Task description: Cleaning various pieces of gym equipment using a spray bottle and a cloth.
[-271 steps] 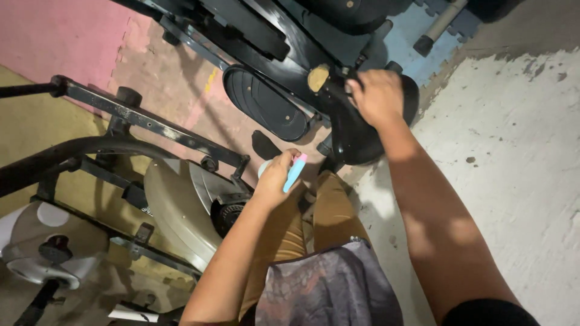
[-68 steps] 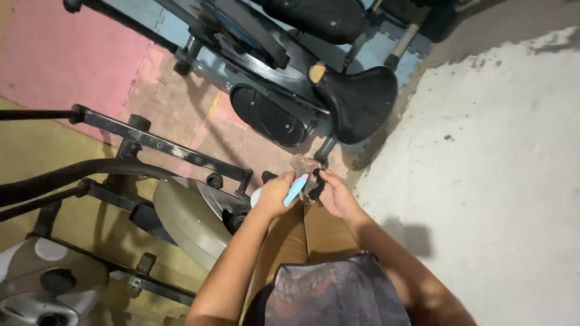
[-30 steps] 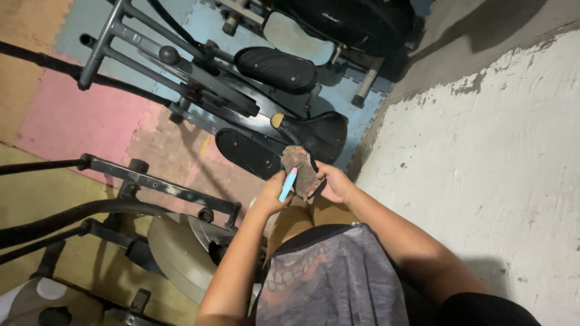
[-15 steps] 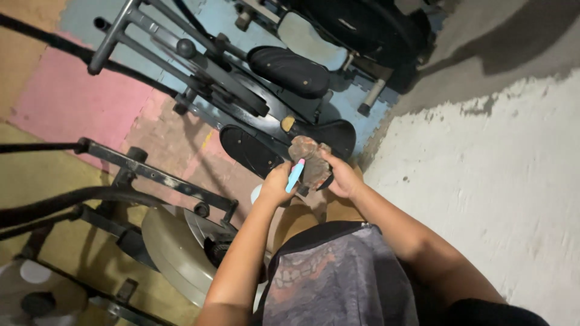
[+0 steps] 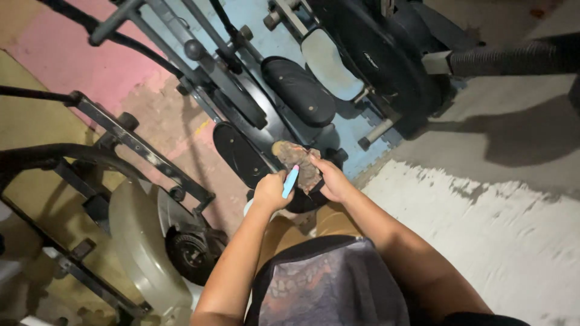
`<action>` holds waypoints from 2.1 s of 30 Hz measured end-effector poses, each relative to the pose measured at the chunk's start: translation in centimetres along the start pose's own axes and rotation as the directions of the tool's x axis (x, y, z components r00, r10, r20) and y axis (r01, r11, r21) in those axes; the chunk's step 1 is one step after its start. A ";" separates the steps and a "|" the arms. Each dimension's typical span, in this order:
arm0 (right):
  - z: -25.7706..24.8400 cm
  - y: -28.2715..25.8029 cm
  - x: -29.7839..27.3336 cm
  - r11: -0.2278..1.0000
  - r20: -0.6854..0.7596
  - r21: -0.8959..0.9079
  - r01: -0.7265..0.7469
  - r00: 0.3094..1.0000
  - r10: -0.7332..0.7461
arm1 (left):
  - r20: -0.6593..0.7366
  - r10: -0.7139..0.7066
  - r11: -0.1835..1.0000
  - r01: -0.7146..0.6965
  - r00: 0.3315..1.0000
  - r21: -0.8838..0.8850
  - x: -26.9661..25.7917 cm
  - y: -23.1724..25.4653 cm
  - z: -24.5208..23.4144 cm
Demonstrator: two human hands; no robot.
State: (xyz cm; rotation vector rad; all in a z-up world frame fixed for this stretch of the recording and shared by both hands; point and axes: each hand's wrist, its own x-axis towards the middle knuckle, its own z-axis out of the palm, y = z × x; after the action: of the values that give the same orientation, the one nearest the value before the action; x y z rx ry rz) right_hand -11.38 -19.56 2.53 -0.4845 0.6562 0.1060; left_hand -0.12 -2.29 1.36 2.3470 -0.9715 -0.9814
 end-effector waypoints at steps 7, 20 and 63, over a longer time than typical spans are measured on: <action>-9.3 -3.5 2.3 0.997 -0.009 0.047 -0.066 0.998 0.066 | 0.020 -0.100 0.994 0.100 0.995 -0.037 5.2 4.0 3.8; -10.0 -12.0 9.2 0.995 0.089 0.030 0.097 0.991 -0.099 | -0.083 -0.163 0.979 0.151 0.983 -0.140 11.5 6.4 4.2; -19.4 -6.9 34.6 -0.403 0.370 -0.833 0.380 0.923 0.107 | -0.594 -0.158 0.853 -0.194 0.789 -0.485 18.3 -6.1 3.8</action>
State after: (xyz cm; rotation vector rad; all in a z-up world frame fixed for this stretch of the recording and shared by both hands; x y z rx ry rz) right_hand 6.80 -36.55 -29.07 -2.3829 -0.1046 0.5374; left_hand 9.01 -12.09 -13.04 1.9508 -0.3845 -0.3292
